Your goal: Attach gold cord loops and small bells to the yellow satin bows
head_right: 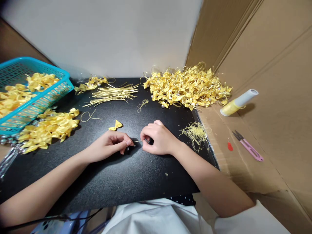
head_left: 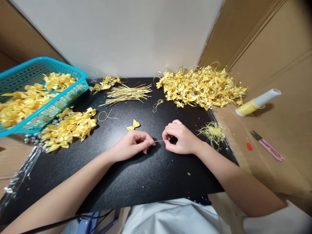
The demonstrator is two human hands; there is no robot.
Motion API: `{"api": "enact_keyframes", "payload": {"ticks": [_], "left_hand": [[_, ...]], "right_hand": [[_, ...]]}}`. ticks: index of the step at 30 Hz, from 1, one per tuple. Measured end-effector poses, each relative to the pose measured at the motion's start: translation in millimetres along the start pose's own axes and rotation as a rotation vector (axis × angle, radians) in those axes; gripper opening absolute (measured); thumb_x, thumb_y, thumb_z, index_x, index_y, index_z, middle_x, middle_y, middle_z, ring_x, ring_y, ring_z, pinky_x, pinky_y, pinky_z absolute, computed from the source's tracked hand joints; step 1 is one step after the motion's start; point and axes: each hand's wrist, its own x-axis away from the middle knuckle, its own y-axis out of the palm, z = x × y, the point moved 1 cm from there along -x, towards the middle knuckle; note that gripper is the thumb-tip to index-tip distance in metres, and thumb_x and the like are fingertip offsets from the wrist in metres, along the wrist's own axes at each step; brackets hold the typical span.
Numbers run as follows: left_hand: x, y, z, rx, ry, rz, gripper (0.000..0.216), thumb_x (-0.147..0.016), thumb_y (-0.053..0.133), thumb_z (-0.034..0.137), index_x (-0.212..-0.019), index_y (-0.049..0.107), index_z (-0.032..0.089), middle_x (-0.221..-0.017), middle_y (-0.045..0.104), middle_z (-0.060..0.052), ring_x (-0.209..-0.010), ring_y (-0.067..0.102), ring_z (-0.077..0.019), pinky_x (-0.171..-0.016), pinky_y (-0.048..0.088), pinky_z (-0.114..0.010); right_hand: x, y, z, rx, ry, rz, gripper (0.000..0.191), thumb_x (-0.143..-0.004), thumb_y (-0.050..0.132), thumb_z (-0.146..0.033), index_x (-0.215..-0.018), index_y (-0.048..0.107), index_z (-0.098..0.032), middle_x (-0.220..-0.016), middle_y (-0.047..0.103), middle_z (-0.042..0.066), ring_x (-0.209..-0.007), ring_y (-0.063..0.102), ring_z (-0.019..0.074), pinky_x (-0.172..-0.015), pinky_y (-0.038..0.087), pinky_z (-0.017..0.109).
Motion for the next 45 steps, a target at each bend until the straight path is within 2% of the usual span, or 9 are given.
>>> {"api": "enact_keyframes", "payload": {"ticks": [6, 10, 14, 18, 23, 45], "left_hand": [[0.9, 0.1, -0.2, 0.004, -0.003, 0.01, 0.036, -0.085, 0.056, 0.044, -0.08, 0.067, 0.01, -0.058, 0.06, -0.001, -0.052, 0.047, -0.0094, -0.052, 0.034, -0.021], [1.0, 0.2, 1.2, -0.009, -0.004, 0.01, 0.036, -0.085, 0.055, 0.044, -0.082, 0.068, 0.01, -0.055, 0.057, 0.001, -0.051, 0.046, -0.0091, -0.051, 0.033, -0.02], [0.2, -0.1, 2.0, -0.009, -0.007, 0.012, 0.037, -0.085, 0.055, 0.044, -0.082, 0.067, 0.01, -0.055, 0.057, 0.001, -0.051, 0.046, -0.0091, -0.052, 0.033, -0.02], [0.1, -0.3, 1.5, -0.01, -0.006, 0.012, 0.037, -0.085, 0.055, 0.045, -0.082, 0.067, 0.01, -0.056, 0.057, 0.0, -0.051, 0.046, -0.009, -0.051, 0.033, -0.02], [-0.3, 0.4, 2.0, -0.005, -0.011, 0.009, 0.038, -0.085, 0.055, 0.046, -0.082, 0.067, 0.01, -0.056, 0.056, 0.001, -0.05, 0.046, -0.0091, -0.05, 0.032, -0.021], [0.4, 0.3, 3.3, 0.0, -0.018, 0.004, 0.037, -0.084, 0.057, 0.045, -0.083, 0.068, 0.01, -0.055, 0.057, 0.001, -0.051, 0.048, -0.0094, -0.051, 0.034, -0.02]], "right_hand": [[0.5, -1.7, 1.2, -0.018, 0.094, -0.105, 0.01, -0.07, 0.061, -0.016, -0.078, 0.055, -0.019, -0.07, 0.058, -0.003, -0.07, 0.056, 0.014, -0.078, 0.032, 0.032], [0.7, 3.2, 1.7, -0.069, 0.123, -0.13, 0.01, -0.071, 0.063, -0.019, -0.08, 0.058, -0.019, -0.07, 0.058, -0.005, -0.07, 0.056, 0.0128, -0.08, 0.031, 0.031], [0.2, 5.4, 0.7, -0.068, 0.111, -0.09, 0.009, -0.072, 0.062, -0.019, -0.077, 0.055, -0.02, -0.069, 0.059, -0.004, -0.069, 0.055, 0.0127, -0.08, 0.031, 0.031], [-0.3, 2.2, -1.3, 0.03, 0.01, 0.011, 0.008, -0.073, 0.06, -0.017, -0.075, 0.053, -0.02, -0.071, 0.06, -0.003, -0.071, 0.054, 0.0138, -0.081, 0.03, 0.033], [0.2, 0.3, -2.5, 0.109, -0.061, 0.043, 0.009, -0.076, 0.056, -0.015, -0.069, 0.053, -0.02, -0.066, 0.059, -0.004, -0.067, 0.052, 0.0128, -0.079, 0.029, 0.033], [-0.5, -8.2, 1.9, 0.128, -0.032, 0.01, 0.01, -0.071, 0.058, -0.013, -0.065, 0.055, -0.02, -0.06, 0.055, -0.006, -0.064, 0.052, 0.0119, -0.08, 0.028, 0.034]]}}
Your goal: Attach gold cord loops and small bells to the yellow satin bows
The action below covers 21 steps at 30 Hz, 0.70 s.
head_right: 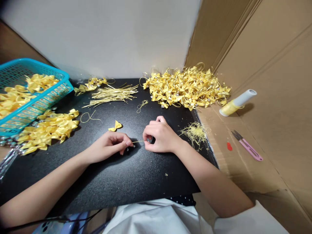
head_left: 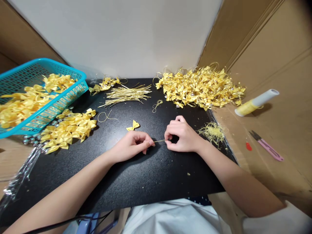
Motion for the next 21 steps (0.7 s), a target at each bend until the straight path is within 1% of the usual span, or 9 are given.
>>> {"api": "enact_keyframes", "payload": {"ticks": [4, 7, 8, 11, 13, 15, 17, 19, 21], "left_hand": [[0.0, 0.1, -0.6, 0.004, 0.001, -0.002, 0.038, -0.084, 0.057, 0.046, -0.082, 0.067, 0.01, -0.056, 0.057, 0.0, -0.051, 0.048, -0.0096, -0.051, 0.034, -0.02], [-0.3, -0.1, -2.4, 0.008, 0.002, -0.004, 0.039, -0.084, 0.057, 0.047, -0.082, 0.067, 0.01, -0.058, 0.059, -0.001, -0.052, 0.049, -0.0098, -0.051, 0.034, -0.02], [-0.3, -0.1, -2.7, 0.009, 0.0, -0.004, 0.039, -0.084, 0.057, 0.047, -0.082, 0.067, 0.01, -0.058, 0.059, -0.001, -0.052, 0.048, -0.0097, -0.051, 0.034, -0.02], [-0.4, -0.3, -2.3, 0.009, -0.003, -0.001, 0.038, -0.084, 0.057, 0.047, -0.081, 0.066, 0.01, -0.057, 0.058, 0.0, -0.051, 0.048, -0.0094, -0.051, 0.034, -0.02], [-0.6, -0.2, -1.4, 0.006, 0.001, 0.003, 0.038, -0.084, 0.057, 0.047, -0.08, 0.066, 0.01, -0.057, 0.058, 0.0, -0.051, 0.048, -0.0092, -0.051, 0.034, -0.02], [-0.8, 0.3, -0.6, 0.002, 0.015, 0.004, 0.037, -0.084, 0.057, 0.047, -0.078, 0.065, 0.011, -0.056, 0.057, 0.0, -0.051, 0.047, -0.0089, -0.052, 0.034, -0.02], [-0.9, 1.0, -0.6, 0.001, 0.031, 0.006, 0.037, -0.084, 0.057, 0.046, -0.076, 0.064, 0.011, -0.054, 0.057, 0.001, -0.051, 0.047, -0.0087, -0.053, 0.035, -0.019], [-1.0, 1.1, -1.4, 0.006, 0.034, 0.009, 0.037, -0.085, 0.057, 0.046, -0.077, 0.065, 0.011, -0.055, 0.058, 0.001, -0.052, 0.048, -0.009, -0.053, 0.036, -0.019], [-1.0, -0.5, -2.6, 0.022, 0.029, 0.001, 0.036, -0.084, 0.058, 0.046, -0.079, 0.067, 0.011, -0.058, 0.06, 0.0, -0.054, 0.05, -0.0095, -0.054, 0.038, -0.02]], "right_hand": [[0.0, -1.6, 2.1, 0.003, 0.022, -0.031, 0.01, -0.072, 0.057, -0.014, -0.065, 0.054, -0.021, -0.061, 0.056, -0.006, -0.065, 0.052, 0.0125, -0.081, 0.028, 0.035], [0.2, -6.7, 2.5, -0.022, 0.047, -0.045, 0.007, -0.071, 0.061, -0.016, -0.073, 0.055, -0.021, -0.069, 0.06, -0.004, -0.071, 0.054, 0.0143, -0.082, 0.028, 0.035], [0.1, -8.8, 2.2, -0.037, 0.059, -0.047, 0.011, -0.07, 0.063, -0.018, -0.078, 0.056, -0.021, -0.074, 0.062, -0.003, -0.075, 0.055, 0.0154, -0.083, 0.029, 0.035], [-1.1, -11.4, -1.3, -0.085, 0.094, -0.056, 0.03, -0.068, 0.071, -0.024, -0.096, 0.059, -0.02, -0.088, 0.065, 0.001, -0.086, 0.055, 0.0186, -0.086, 0.029, 0.035], [-3.1, -7.8, -5.6, -0.094, 0.105, -0.087, 0.036, -0.071, 0.074, -0.032, -0.102, 0.06, -0.02, -0.093, 0.066, 0.002, -0.09, 0.054, 0.0198, -0.086, 0.028, 0.036], [-5.5, -0.4, -10.1, -0.076, 0.109, -0.149, 0.027, -0.08, 0.07, -0.037, -0.1, 0.062, -0.02, -0.094, 0.068, 0.002, -0.092, 0.053, 0.0199, -0.085, 0.026, 0.036], [-7.3, 7.2, -13.1, -0.071, 0.104, -0.208, 0.014, -0.09, 0.059, -0.033, -0.089, 0.063, -0.02, -0.089, 0.069, 0.002, -0.09, 0.052, 0.0185, -0.084, 0.024, 0.036], [-7.8, 11.1, -13.5, -0.109, 0.102, -0.237, 0.022, -0.096, 0.049, -0.027, -0.08, 0.062, -0.019, -0.082, 0.068, 0.0, -0.086, 0.052, 0.0167, -0.083, 0.024, 0.036], [-7.2, 9.6, -10.9, -0.166, 0.105, -0.223, 0.025, -0.097, 0.047, -0.026, -0.078, 0.061, -0.019, -0.079, 0.066, 0.0, -0.083, 0.052, 0.0156, -0.083, 0.025, 0.035]]}}
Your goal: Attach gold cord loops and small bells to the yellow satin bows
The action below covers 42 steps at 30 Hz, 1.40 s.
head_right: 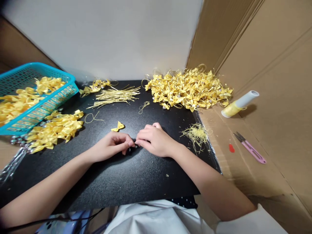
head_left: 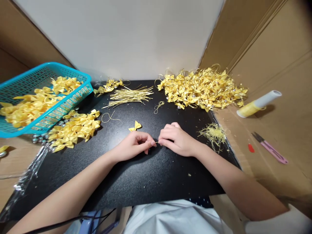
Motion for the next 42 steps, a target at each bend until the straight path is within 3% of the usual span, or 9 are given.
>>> {"api": "enact_keyframes", "payload": {"ticks": [8, 14, 20, 25, 32, 36, 39, 42], "left_hand": [[1.4, -23.2, -3.2, 0.097, -0.031, -0.168, 0.035, -0.084, 0.063, 0.045, -0.077, 0.068, 0.011, -0.061, 0.065, -0.002, -0.059, 0.056, -0.0097, -0.063, 0.043, -0.02], [3.0, -26.4, -1.8, 0.065, 0.002, -0.152, 0.035, -0.084, 0.064, 0.045, -0.076, 0.068, 0.011, -0.062, 0.066, -0.003, -0.058, 0.056, -0.0102, -0.059, 0.044, -0.02], [11.4, -32.3, 9.5, -0.352, 0.011, -0.113, 0.031, -0.088, 0.056, 0.038, -0.078, 0.07, 0.013, -0.068, 0.071, -0.005, -0.06, 0.06, -0.0124, -0.059, 0.044, -0.02], [34.3, -31.8, 15.3, -0.779, -0.03, -0.049, 0.027, -0.089, 0.05, 0.031, -0.08, 0.072, 0.019, -0.073, 0.072, -0.004, -0.063, 0.061, -0.0138, -0.062, 0.042, -0.023], [65.3, -37.5, 12.7, -1.053, -0.118, 0.036, 0.027, -0.088, 0.048, 0.034, -0.08, 0.07, 0.021, -0.081, 0.071, -0.006, -0.08, 0.064, -0.0241, -0.073, 0.047, -0.034], [65.7, -28.7, 24.1, -1.225, -0.139, 0.266, 0.039, -0.081, 0.058, 0.045, -0.101, 0.071, 0.014, -0.099, 0.07, -0.015, -0.091, 0.063, -0.0353, -0.079, 0.048, -0.046], [43.8, -10.5, 40.2, -1.074, 0.037, 0.294, 0.038, -0.084, 0.056, 0.04, -0.109, 0.069, 0.014, -0.108, 0.069, -0.014, -0.098, 0.063, -0.0323, -0.086, 0.047, -0.043], [9.8, 0.7, 47.0, -0.734, 0.127, 0.08, 0.027, -0.084, 0.057, 0.028, -0.105, 0.07, 0.017, -0.092, 0.072, -0.007, -0.079, 0.064, -0.0204, -0.074, 0.048, -0.029]], "right_hand": [[5.7, -28.5, 15.9, -0.141, 0.029, 0.204, 0.027, -0.091, 0.05, -0.024, -0.065, 0.055, -0.019, -0.064, 0.057, -0.001, -0.067, 0.05, 0.0137, -0.07, 0.037, 0.029], [7.5, -33.7, 20.4, -0.173, 0.091, 0.179, 0.025, -0.089, 0.052, -0.023, -0.066, 0.058, -0.018, -0.066, 0.058, 0.0, -0.067, 0.053, 0.0137, -0.069, 0.04, 0.028], [9.4, -32.8, 21.6, -0.208, 0.132, 0.006, 0.023, -0.089, 0.054, -0.022, -0.068, 0.061, -0.017, -0.069, 0.062, 0.001, -0.072, 0.055, 0.0145, -0.072, 0.041, 0.029], [7.6, -22.1, 11.9, -0.081, 0.093, -0.104, 0.021, -0.092, 0.055, -0.022, -0.074, 0.064, -0.018, -0.077, 0.068, 0.001, -0.08, 0.057, 0.0151, -0.081, 0.037, 0.031], [2.2, 4.1, 1.2, 0.267, -0.076, -0.014, 0.02, -0.094, 0.053, -0.024, -0.08, 0.065, -0.016, -0.079, 0.068, 0.004, -0.079, 0.051, 0.0168, -0.079, 0.029, 0.033], [1.6, 10.5, 3.3, 0.412, -0.169, 0.035, 0.022, -0.095, 0.051, -0.024, -0.08, 0.065, -0.016, -0.079, 0.067, 0.004, -0.078, 0.049, 0.017, -0.078, 0.026, 0.034], [2.1, 10.2, 4.2, 0.468, -0.206, 0.073, 0.021, -0.095, 0.051, -0.024, -0.08, 0.064, -0.016, -0.08, 0.067, 0.003, -0.077, 0.048, 0.0167, -0.078, 0.025, 0.034], [2.4, 8.4, 3.6, 0.521, -0.241, 0.103, 0.02, -0.095, 0.051, -0.023, -0.08, 0.063, -0.016, -0.079, 0.067, 0.003, -0.076, 0.048, 0.0169, -0.078, 0.025, 0.034]]}}
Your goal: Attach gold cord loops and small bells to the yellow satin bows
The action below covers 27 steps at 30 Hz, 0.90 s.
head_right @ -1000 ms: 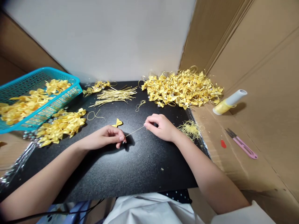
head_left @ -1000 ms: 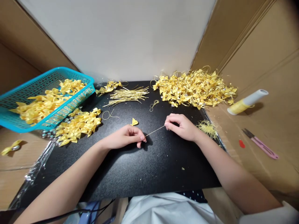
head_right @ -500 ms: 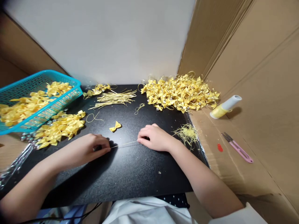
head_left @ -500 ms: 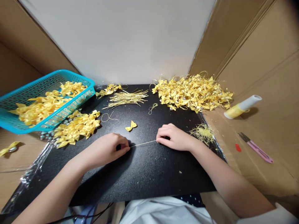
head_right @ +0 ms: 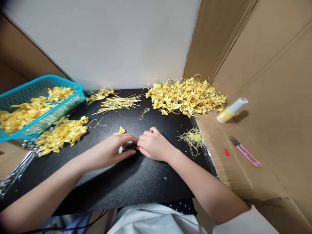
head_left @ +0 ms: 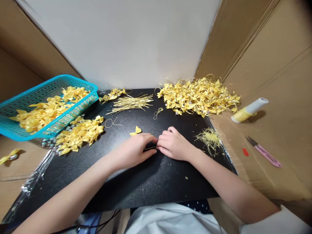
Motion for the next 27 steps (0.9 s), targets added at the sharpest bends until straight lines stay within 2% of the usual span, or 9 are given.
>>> {"api": "enact_keyframes", "payload": {"ticks": [3, 6, 10, 14, 17, 20, 23, 27], "left_hand": [[-24.1, 5.9, -14.3, 0.313, -0.031, -0.213, 0.024, -0.082, 0.062, 0.035, -0.089, 0.074, 0.015, -0.066, 0.068, -0.002, -0.055, 0.056, -0.0132, -0.053, 0.039, -0.022], [-29.6, 11.1, -36.5, 0.573, -0.065, -0.339, 0.029, -0.08, 0.065, 0.041, -0.079, 0.075, 0.013, -0.068, 0.071, -0.004, -0.058, 0.057, -0.0125, -0.056, 0.04, -0.021], [-23.7, 16.0, -49.0, 0.762, -0.116, -0.288, 0.029, -0.079, 0.068, 0.04, -0.073, 0.074, 0.012, -0.065, 0.07, -0.004, -0.058, 0.055, -0.0103, -0.058, 0.041, -0.02], [-21.8, 17.3, -47.9, 0.84, -0.119, -0.292, 0.024, -0.078, 0.071, 0.036, -0.071, 0.073, 0.013, -0.062, 0.069, -0.002, -0.056, 0.052, -0.0083, -0.055, 0.039, -0.018], [-22.5, 17.2, -49.3, 0.868, -0.121, -0.298, 0.023, -0.079, 0.071, 0.035, -0.072, 0.074, 0.013, -0.063, 0.07, -0.002, -0.057, 0.052, -0.0077, -0.055, 0.039, -0.017], [-22.7, 17.5, -50.2, 0.876, -0.123, -0.307, 0.024, -0.078, 0.072, 0.035, -0.073, 0.074, 0.012, -0.064, 0.07, -0.003, -0.059, 0.054, -0.0082, -0.058, 0.041, -0.017], [-22.4, 17.6, -48.1, 0.87, -0.123, -0.308, 0.025, -0.077, 0.072, 0.036, -0.071, 0.074, 0.012, -0.064, 0.071, -0.003, -0.06, 0.056, -0.0089, -0.06, 0.042, -0.018], [-21.5, 17.8, -45.4, 0.891, -0.151, -0.299, 0.023, -0.075, 0.074, 0.036, -0.072, 0.075, 0.013, -0.064, 0.071, -0.003, -0.061, 0.058, -0.0104, -0.061, 0.043, -0.02]], "right_hand": [[0.0, -1.6, 0.9, 0.029, -0.016, 0.026, 0.022, -0.095, 0.049, -0.022, -0.079, 0.063, -0.016, -0.077, 0.067, 0.003, -0.075, 0.048, 0.0166, -0.078, 0.025, 0.034], [0.4, -2.5, 2.7, 0.007, -0.002, 0.051, 0.023, -0.096, 0.049, -0.023, -0.08, 0.063, -0.016, -0.077, 0.067, 0.003, -0.075, 0.05, 0.0162, -0.08, 0.025, 0.034], [3.2, -5.8, 7.4, -0.119, 0.055, 0.061, 0.018, -0.094, 0.054, -0.028, -0.084, 0.065, -0.017, -0.08, 0.069, 0.002, -0.077, 0.053, 0.0157, -0.083, 0.026, 0.033], [8.7, -13.8, 16.7, -0.272, 0.168, 0.073, 0.022, -0.08, 0.072, -0.036, -0.089, 0.066, -0.017, -0.078, 0.067, 0.0, -0.08, 0.057, 0.0163, -0.085, 0.027, 0.034], [10.3, -18.1, 20.2, -0.317, 0.23, 0.062, 0.023, -0.076, 0.076, -0.035, -0.088, 0.067, -0.018, -0.078, 0.066, 0.0, -0.08, 0.057, 0.0167, -0.086, 0.027, 0.034], [8.1, -16.4, 17.1, -0.376, 0.243, 0.059, 0.02, -0.077, 0.074, -0.034, -0.088, 0.067, -0.019, -0.079, 0.067, -0.001, -0.081, 0.058, 0.0165, -0.087, 0.027, 0.034], [5.1, -11.0, 12.4, -0.423, 0.233, 0.075, 0.009, -0.084, 0.068, -0.028, -0.083, 0.067, -0.019, -0.076, 0.068, -0.001, -0.079, 0.057, 0.0149, -0.086, 0.027, 0.034], [3.8, -5.7, 11.1, -0.439, 0.256, 0.083, 0.016, -0.089, 0.061, -0.022, -0.074, 0.064, -0.019, -0.073, 0.067, -0.002, -0.076, 0.056, 0.0133, -0.086, 0.026, 0.033]]}}
